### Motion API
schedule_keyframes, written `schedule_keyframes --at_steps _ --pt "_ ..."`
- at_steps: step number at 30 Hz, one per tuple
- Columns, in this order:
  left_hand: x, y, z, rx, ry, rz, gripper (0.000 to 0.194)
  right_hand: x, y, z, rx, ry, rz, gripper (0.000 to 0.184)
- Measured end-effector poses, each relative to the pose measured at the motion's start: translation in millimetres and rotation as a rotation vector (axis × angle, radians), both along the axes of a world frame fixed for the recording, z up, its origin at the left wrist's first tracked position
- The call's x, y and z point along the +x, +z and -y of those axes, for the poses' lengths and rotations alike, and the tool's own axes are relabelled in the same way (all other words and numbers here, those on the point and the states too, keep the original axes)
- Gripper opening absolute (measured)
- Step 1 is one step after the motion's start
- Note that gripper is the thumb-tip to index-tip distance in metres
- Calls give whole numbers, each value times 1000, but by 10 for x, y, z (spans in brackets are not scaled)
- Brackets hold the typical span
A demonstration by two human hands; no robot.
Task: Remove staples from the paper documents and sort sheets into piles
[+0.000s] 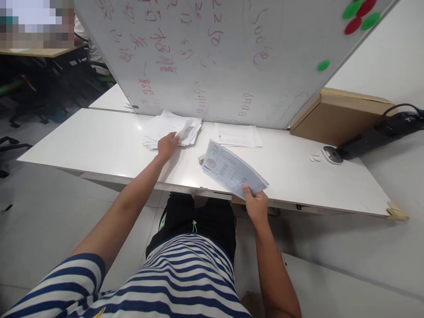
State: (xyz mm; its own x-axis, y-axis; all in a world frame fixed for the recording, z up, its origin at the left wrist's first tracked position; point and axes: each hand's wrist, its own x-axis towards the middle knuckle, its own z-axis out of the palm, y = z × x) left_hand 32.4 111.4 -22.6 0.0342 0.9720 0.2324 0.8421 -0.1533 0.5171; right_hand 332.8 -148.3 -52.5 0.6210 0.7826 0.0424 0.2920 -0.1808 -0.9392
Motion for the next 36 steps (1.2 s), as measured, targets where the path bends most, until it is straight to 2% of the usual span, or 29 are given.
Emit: schedule_keyframes --at_steps 3,5,7,9,11,14,18,24,28,32,34,36 --pt "8 197 258 118 -8 233 40 -52 -74 -29 -15 18 -120 46" --pt "58 321 607 220 -71 281 42 -130 -110 -63 -2 64 -229 48" --pt "139 379 1048 296 -179 209 40 -223 -125 -99 27 135 -351 52" --pt "234 341 1493 372 -346 86 37 -311 -125 -128 25 207 -478 54" --pt "329 220 1863 389 -502 7 31 -386 -118 -137 -10 255 -575 55" --pt "456 -14 2200 305 -647 -22 28 -483 -99 -114 -58 284 -653 56" --pt "582 -213 2354 133 -668 -25 31 -600 -69 -48 -36 321 -708 60" --pt "649 -273 2425 86 -734 -95 43 -642 -98 40 -85 388 -657 77" --pt "627 -316 2446 109 -713 -138 53 -618 -78 65 -109 357 -723 67" --pt "593 -333 2445 137 -699 -151 68 -619 -118 41 -89 316 -680 60" --pt "538 -311 2412 137 -677 -147 64 -612 -176 31 -71 304 -641 59" --pt "430 -283 2359 133 -583 -107 51 -593 -219 38 -58 304 -595 56"
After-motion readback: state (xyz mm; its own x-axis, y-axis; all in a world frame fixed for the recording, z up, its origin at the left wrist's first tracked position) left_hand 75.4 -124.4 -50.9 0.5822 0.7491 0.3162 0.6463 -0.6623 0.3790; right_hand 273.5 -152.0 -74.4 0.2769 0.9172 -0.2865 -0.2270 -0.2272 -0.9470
